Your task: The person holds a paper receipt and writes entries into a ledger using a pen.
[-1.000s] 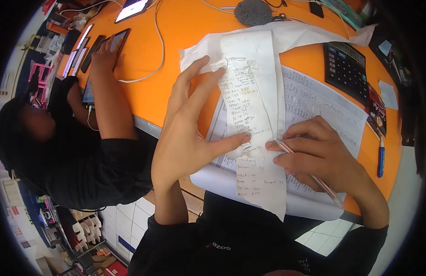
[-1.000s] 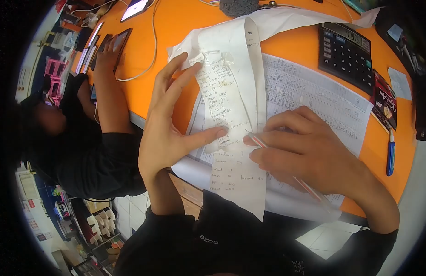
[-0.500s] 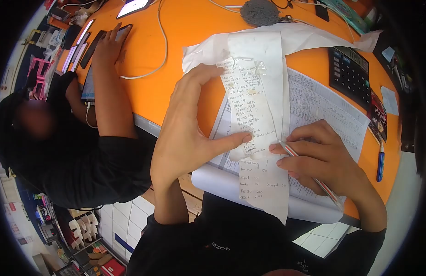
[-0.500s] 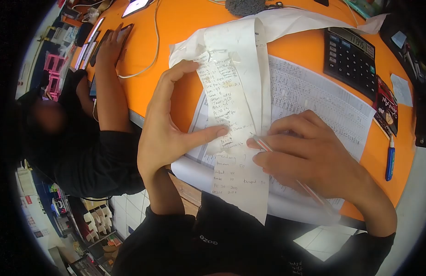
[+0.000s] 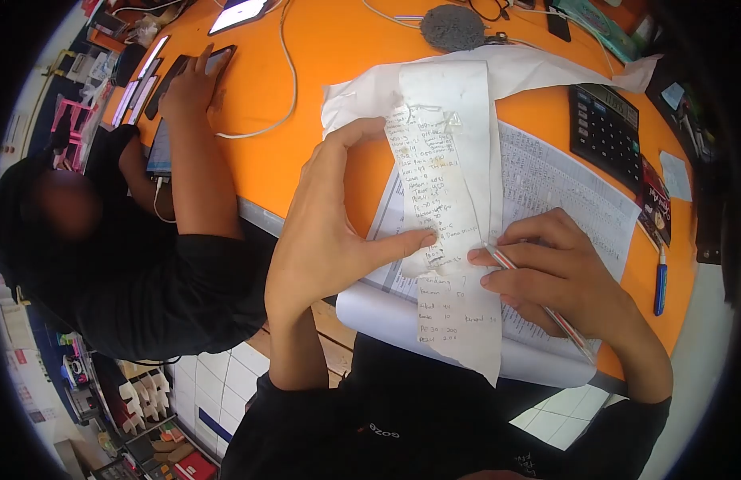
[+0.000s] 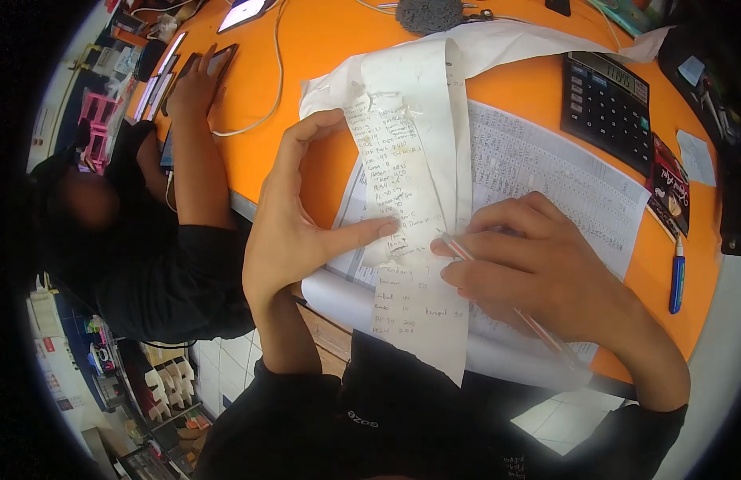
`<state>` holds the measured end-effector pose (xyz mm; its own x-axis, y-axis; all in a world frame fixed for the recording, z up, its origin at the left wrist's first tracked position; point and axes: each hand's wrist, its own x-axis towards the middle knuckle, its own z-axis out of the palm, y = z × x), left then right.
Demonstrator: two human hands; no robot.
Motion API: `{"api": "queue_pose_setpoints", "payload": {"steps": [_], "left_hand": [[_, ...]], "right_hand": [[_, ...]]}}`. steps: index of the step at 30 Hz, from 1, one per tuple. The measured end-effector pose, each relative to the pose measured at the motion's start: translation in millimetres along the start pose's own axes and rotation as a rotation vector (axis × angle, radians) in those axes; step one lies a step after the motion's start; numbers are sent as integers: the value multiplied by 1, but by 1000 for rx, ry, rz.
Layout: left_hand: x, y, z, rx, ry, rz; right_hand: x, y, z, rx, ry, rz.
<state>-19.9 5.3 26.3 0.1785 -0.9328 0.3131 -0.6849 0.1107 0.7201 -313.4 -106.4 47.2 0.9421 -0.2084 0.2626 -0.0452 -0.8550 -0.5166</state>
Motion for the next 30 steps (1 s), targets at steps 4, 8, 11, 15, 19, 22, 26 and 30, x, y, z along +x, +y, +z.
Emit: {"api": "queue_pose_setpoints", "payload": {"steps": [4,8,11,15,19,22,26,30], "left_hand": [[0,2,-1,12,-11,-10],[1,4,-3,18,-20,-1],[2,1,-3,29,-31,59],[2,-2,-1,25,-22,79],[2,-2,-3,26,-45,76],[1,-1,-3,51,-39,67],[2,0,-4,45,-51,45],[2,6,-9,95,-87,38]], "right_hand": [[-1,1,1,-16,0,-10],[1,2,2,-15,37,-42],[2,1,0,-9,32,-39],[1,2,1,-12,32,-42],[1,1,1,-24,28,-43],[1,1,1,-17,34,-42],[2,1,1,-9,36,-42],[1,2,1,-15,37,-49]]}}
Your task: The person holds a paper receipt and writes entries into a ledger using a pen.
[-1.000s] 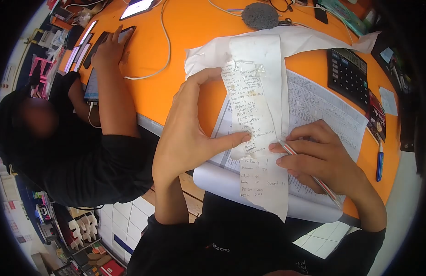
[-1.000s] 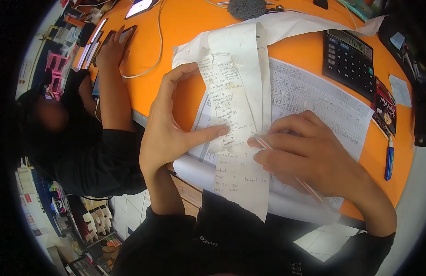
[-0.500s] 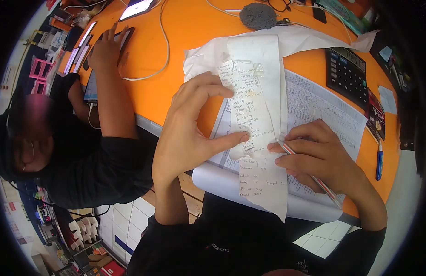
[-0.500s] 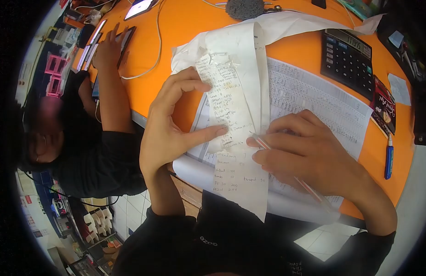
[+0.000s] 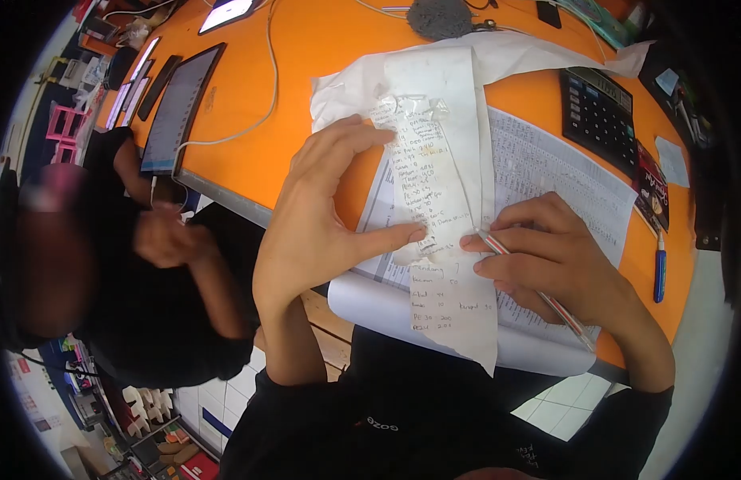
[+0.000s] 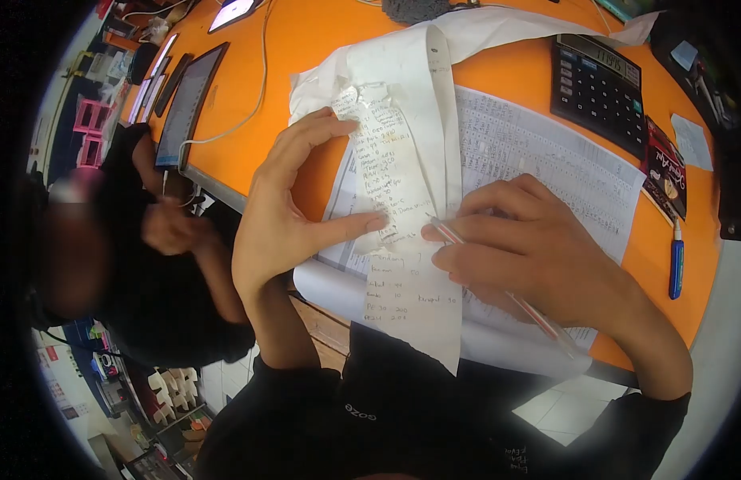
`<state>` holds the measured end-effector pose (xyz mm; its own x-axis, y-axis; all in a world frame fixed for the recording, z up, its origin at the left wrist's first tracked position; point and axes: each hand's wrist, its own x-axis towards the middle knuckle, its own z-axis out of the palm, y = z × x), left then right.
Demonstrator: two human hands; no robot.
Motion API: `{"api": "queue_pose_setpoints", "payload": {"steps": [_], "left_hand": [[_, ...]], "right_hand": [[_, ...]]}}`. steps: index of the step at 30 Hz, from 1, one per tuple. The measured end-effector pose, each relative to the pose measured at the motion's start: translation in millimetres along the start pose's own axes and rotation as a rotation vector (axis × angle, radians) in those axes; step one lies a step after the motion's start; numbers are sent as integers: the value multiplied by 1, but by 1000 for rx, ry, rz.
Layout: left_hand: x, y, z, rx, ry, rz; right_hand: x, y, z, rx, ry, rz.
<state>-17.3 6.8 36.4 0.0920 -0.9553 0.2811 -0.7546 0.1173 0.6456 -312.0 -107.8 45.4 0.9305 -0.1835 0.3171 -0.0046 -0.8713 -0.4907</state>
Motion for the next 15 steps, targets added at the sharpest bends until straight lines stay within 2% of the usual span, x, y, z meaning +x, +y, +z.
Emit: {"api": "queue_pose_setpoints", "payload": {"steps": [15], "left_hand": [[0,-9,-5,-104,-58,35]], "right_hand": [[-3,4,5,-35,37,-58]]}}
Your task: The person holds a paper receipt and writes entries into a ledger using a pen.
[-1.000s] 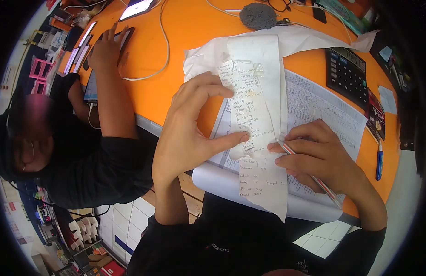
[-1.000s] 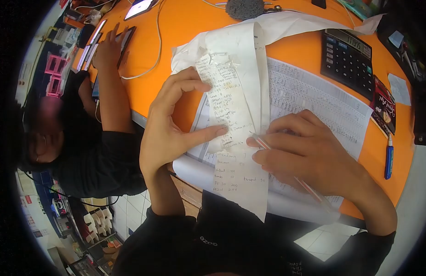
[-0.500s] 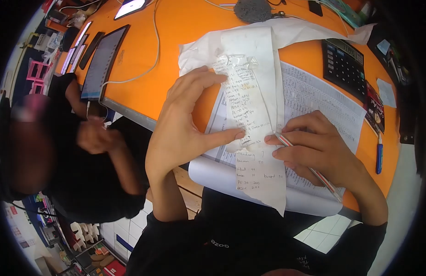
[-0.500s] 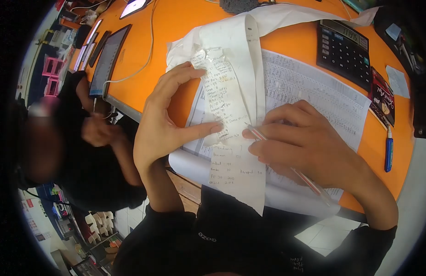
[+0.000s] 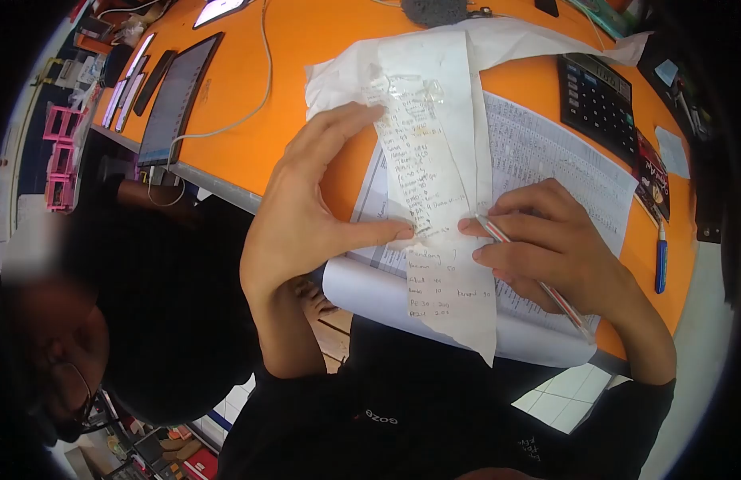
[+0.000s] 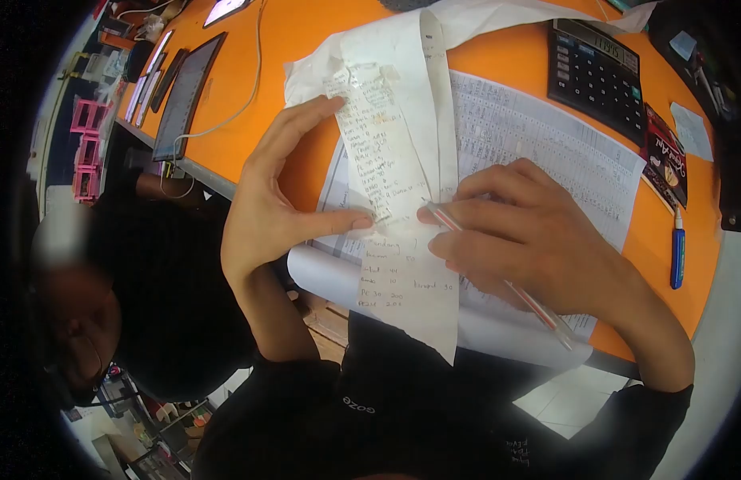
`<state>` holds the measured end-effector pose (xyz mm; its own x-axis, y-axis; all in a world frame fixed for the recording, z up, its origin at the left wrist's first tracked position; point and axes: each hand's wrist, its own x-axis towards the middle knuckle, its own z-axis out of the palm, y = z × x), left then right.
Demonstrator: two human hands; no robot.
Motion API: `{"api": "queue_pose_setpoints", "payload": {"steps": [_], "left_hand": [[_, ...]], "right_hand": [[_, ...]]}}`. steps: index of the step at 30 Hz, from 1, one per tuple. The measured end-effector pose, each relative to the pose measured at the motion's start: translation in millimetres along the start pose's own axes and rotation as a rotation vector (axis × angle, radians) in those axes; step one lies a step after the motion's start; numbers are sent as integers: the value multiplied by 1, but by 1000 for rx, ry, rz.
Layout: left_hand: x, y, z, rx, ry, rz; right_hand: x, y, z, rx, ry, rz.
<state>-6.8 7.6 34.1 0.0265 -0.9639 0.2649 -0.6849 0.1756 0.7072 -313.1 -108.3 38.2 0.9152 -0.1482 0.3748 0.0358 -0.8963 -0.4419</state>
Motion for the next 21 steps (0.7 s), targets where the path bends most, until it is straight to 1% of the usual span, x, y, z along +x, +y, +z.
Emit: {"api": "queue_pose_setpoints", "payload": {"steps": [5,10,17,20,21], "left_hand": [[-1,-3,1,-28,23,37],[-3,-6,2,-184,37,13],[-4,-9,0,-184,38,50],[-5,-10,0,-252,45,47],[-6,-11,1,-359,79,26]], "right_hand": [[0,-1,1,2,8,-5],[-1,-3,1,-45,0,-15],[-2,-3,3,-62,2,-20],[-3,-2,4,-71,-11,-20],[-3,-1,5,-78,-6,-26]]}}
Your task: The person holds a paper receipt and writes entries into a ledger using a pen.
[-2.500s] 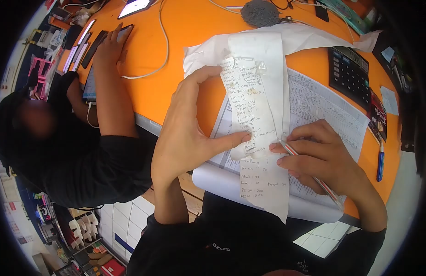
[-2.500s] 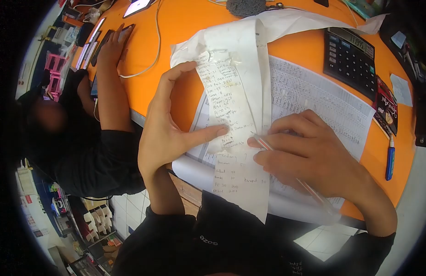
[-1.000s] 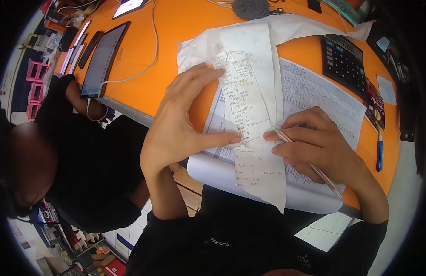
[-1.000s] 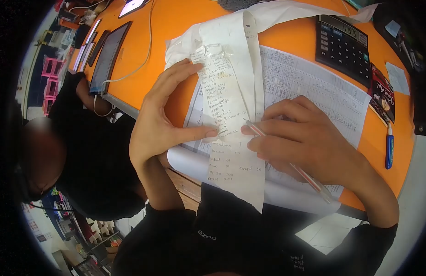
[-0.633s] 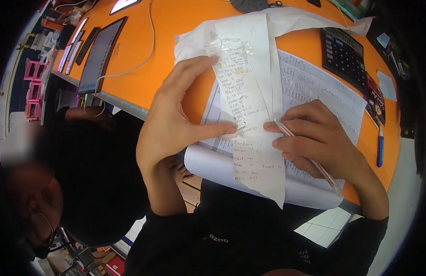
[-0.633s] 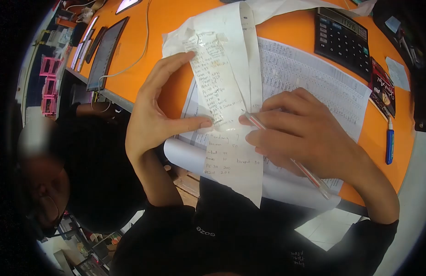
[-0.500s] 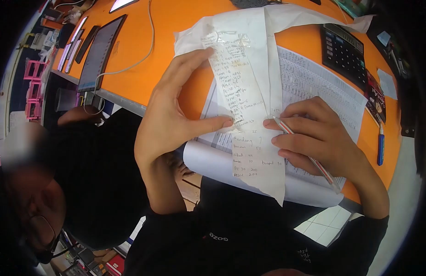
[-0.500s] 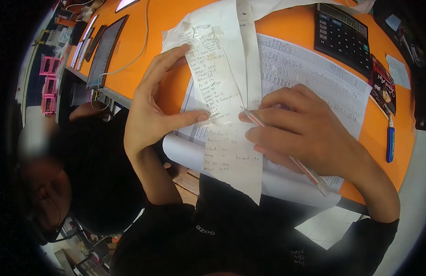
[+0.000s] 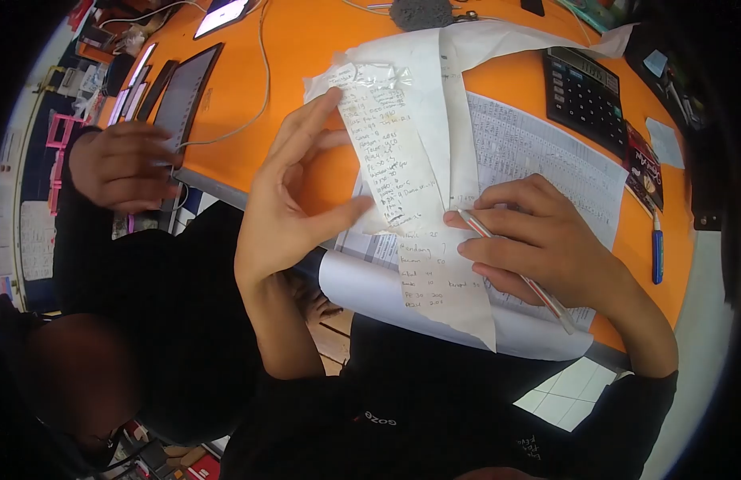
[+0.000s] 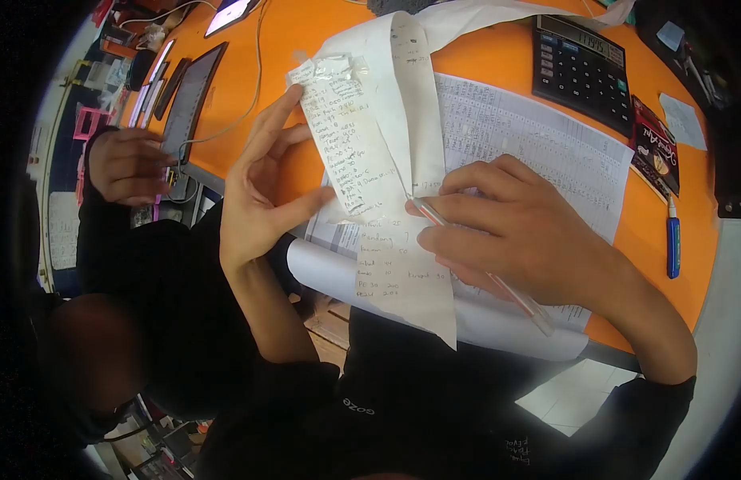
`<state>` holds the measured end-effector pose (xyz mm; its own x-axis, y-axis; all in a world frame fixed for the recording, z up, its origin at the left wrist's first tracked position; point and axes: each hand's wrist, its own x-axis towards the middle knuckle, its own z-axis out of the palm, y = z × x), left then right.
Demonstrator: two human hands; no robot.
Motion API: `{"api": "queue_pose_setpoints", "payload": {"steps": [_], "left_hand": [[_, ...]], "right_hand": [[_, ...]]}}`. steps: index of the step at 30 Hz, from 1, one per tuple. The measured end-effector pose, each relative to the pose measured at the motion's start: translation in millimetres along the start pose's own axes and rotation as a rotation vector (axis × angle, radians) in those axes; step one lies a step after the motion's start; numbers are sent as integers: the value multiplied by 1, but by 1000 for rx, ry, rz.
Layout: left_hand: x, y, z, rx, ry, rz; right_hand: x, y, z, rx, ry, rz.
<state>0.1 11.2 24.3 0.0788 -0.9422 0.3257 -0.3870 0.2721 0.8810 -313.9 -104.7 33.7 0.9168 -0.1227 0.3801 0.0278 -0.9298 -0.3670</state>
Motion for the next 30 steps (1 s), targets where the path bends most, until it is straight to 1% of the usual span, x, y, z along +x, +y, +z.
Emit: {"api": "queue_pose_setpoints", "payload": {"steps": [1,5,6,8,14,15,17,20,23,25,26,28,29,30], "left_hand": [[-1,-1,1,-106,39,-19],[-4,3,1,-58,103,-30],[-1,16,8,-169,144,-122],[-2,19,11,-280,183,-215],[-11,-8,4,-265,161,-254],[-7,-6,4,-231,122,-197],[-5,-1,7,-197,88,-144],[-3,6,14,-176,76,-114],[-5,14,14,-262,180,-167],[-6,20,9,115,158,-265],[-7,23,10,116,165,-269],[-8,27,13,197,275,-243],[-10,25,11,195,276,-247],[-14,22,9,369,284,-184]], "right_hand": [[0,0,0,-3,3,1],[0,0,-2,9,-1,4],[0,0,-2,26,1,5],[0,0,-3,24,-5,3],[-2,1,-3,26,-15,-15],[-1,1,-4,20,-13,-13],[-1,0,-3,20,-16,-12],[-1,1,-2,-2,-18,-15],[-1,0,-2,-10,-14,-13],[-1,-1,-2,2,-12,-13],[-1,-1,-2,-10,-27,-1],[0,-1,-3,-19,-45,8],[1,-2,-4,-15,-43,20],[1,-3,-5,-13,-41,32]]}}
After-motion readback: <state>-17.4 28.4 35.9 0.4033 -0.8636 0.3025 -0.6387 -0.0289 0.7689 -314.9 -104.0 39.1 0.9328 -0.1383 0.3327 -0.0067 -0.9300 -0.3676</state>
